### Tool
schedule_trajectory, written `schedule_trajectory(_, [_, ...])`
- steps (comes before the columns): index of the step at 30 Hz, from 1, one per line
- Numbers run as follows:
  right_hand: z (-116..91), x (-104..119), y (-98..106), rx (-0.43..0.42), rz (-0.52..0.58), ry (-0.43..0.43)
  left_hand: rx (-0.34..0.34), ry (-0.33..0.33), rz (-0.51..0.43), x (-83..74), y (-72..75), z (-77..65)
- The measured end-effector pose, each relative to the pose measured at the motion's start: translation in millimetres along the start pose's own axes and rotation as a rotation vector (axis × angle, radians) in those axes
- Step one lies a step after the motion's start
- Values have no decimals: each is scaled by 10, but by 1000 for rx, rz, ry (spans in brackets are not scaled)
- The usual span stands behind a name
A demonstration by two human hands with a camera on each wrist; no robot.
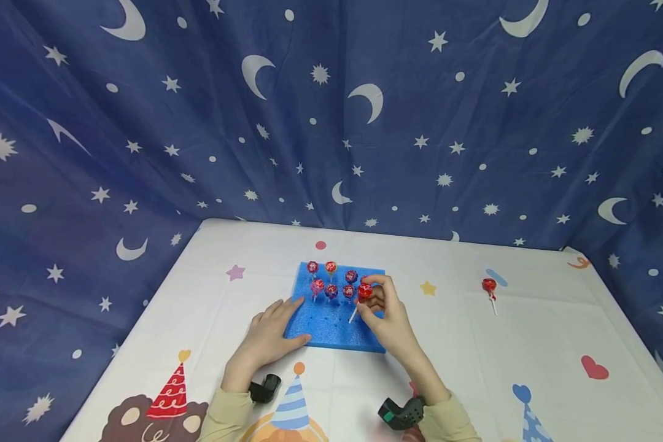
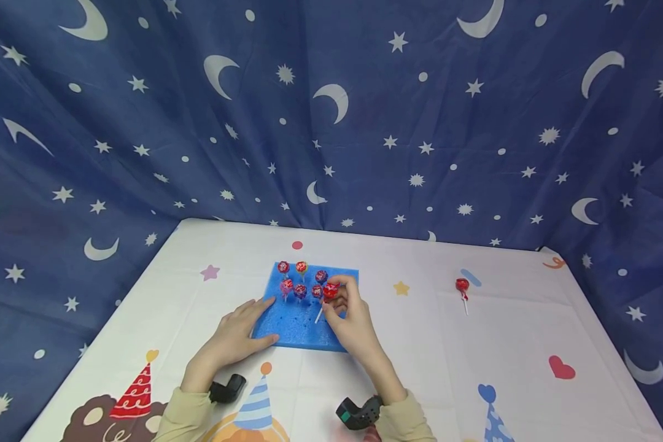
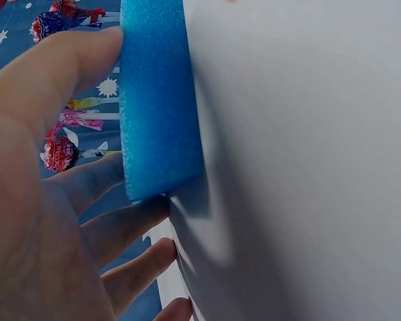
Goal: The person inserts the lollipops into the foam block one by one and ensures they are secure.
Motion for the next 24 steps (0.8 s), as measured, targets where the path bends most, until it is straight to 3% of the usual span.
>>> schedule_trajectory(8, [17,178,-140,14,-53,15,8,18,-2,6,-10,5])
schedule_trajectory(16, [50,164,-255,1,-55,81,9,17,1,4,-14,20])
schedule_trajectory(24, [104,192,-377,0,-139,116,13,16,-2,1,5,15])
Point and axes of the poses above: each hand's wrist, its own z-axis towards the middle knuckle, its own y-axis out of the back of the hand, x = y × z, the point moved 5 cm from there along z, towards the middle knuckle, and after that the axes turned 7 degrees about y, right-handed, at the moved point
